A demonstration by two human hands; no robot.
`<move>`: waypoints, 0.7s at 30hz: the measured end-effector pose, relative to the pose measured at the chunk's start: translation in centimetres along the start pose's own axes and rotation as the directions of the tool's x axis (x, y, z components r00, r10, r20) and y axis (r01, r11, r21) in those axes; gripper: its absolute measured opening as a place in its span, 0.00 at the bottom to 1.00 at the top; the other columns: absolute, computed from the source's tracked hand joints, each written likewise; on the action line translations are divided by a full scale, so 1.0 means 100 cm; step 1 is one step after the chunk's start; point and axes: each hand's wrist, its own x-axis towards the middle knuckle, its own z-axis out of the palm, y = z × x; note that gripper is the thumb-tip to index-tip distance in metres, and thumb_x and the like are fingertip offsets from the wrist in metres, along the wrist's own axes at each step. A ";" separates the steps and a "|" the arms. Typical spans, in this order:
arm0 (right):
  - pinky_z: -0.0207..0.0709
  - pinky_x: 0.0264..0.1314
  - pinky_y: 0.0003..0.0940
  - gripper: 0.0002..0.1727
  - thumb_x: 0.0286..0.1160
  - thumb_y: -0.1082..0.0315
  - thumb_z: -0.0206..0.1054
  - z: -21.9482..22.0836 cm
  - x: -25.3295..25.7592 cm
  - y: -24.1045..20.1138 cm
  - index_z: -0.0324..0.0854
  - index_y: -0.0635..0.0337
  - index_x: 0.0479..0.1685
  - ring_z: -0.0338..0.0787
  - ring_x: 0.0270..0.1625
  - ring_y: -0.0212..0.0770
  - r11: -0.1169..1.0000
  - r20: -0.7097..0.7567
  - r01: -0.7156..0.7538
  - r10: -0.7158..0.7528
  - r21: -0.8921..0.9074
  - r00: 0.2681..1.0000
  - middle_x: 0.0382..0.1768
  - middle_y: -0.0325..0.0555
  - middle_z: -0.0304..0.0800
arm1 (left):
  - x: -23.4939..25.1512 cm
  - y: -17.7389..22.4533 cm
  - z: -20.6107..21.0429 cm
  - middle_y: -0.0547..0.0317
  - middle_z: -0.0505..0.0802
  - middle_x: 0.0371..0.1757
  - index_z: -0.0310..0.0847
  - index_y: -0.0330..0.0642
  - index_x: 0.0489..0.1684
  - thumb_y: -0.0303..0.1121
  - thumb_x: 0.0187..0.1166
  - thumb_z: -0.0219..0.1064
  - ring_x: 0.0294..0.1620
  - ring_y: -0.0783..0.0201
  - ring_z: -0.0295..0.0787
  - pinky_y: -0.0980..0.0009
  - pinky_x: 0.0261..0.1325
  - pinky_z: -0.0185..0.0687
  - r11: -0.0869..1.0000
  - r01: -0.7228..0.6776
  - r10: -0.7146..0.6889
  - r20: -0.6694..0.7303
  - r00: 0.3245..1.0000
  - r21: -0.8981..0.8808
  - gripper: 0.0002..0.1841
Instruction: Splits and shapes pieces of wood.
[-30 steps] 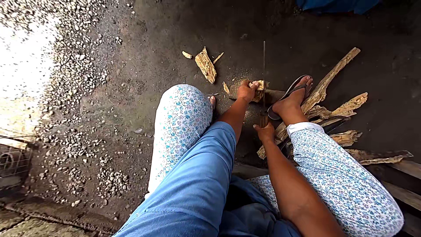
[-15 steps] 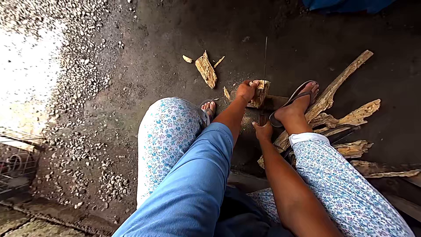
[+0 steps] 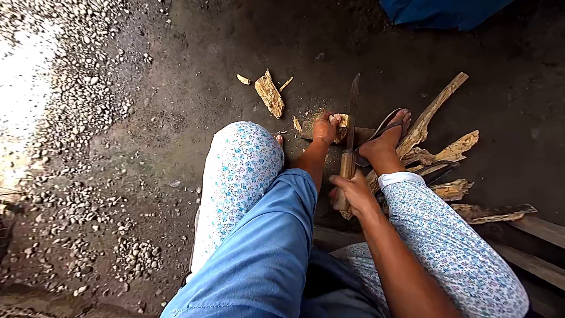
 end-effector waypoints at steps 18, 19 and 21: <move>0.86 0.47 0.51 0.27 0.81 0.59 0.70 -0.006 0.019 0.035 0.72 0.66 0.72 0.93 0.39 0.50 0.843 -0.269 0.138 -0.315 -0.521 0.910 0.45 0.58 0.89 | -0.008 -0.008 -0.012 0.39 0.89 0.67 0.80 0.42 0.74 0.38 0.91 0.62 0.60 0.44 0.91 0.45 0.63 0.86 0.963 0.128 -0.146 -0.057 0.988 -0.236 0.19; 0.86 0.49 0.51 0.27 0.82 0.58 0.70 -0.006 0.023 0.035 0.71 0.66 0.72 0.93 0.41 0.51 0.831 -0.259 0.106 -0.288 -0.547 0.922 0.46 0.59 0.89 | -0.009 -0.008 -0.014 0.39 0.90 0.64 0.81 0.40 0.71 0.39 0.88 0.65 0.57 0.45 0.91 0.46 0.61 0.86 0.964 0.143 -0.163 -0.077 0.984 -0.224 0.19; 0.86 0.51 0.52 0.28 0.84 0.56 0.68 -0.007 0.030 0.035 0.69 0.66 0.74 0.93 0.44 0.52 0.825 -0.232 0.063 -0.230 -0.562 0.945 0.48 0.60 0.88 | -0.009 -0.003 -0.018 0.40 0.91 0.61 0.84 0.39 0.64 0.41 0.85 0.69 0.56 0.46 0.91 0.46 0.61 0.85 0.972 0.176 -0.193 -0.104 0.976 -0.155 0.18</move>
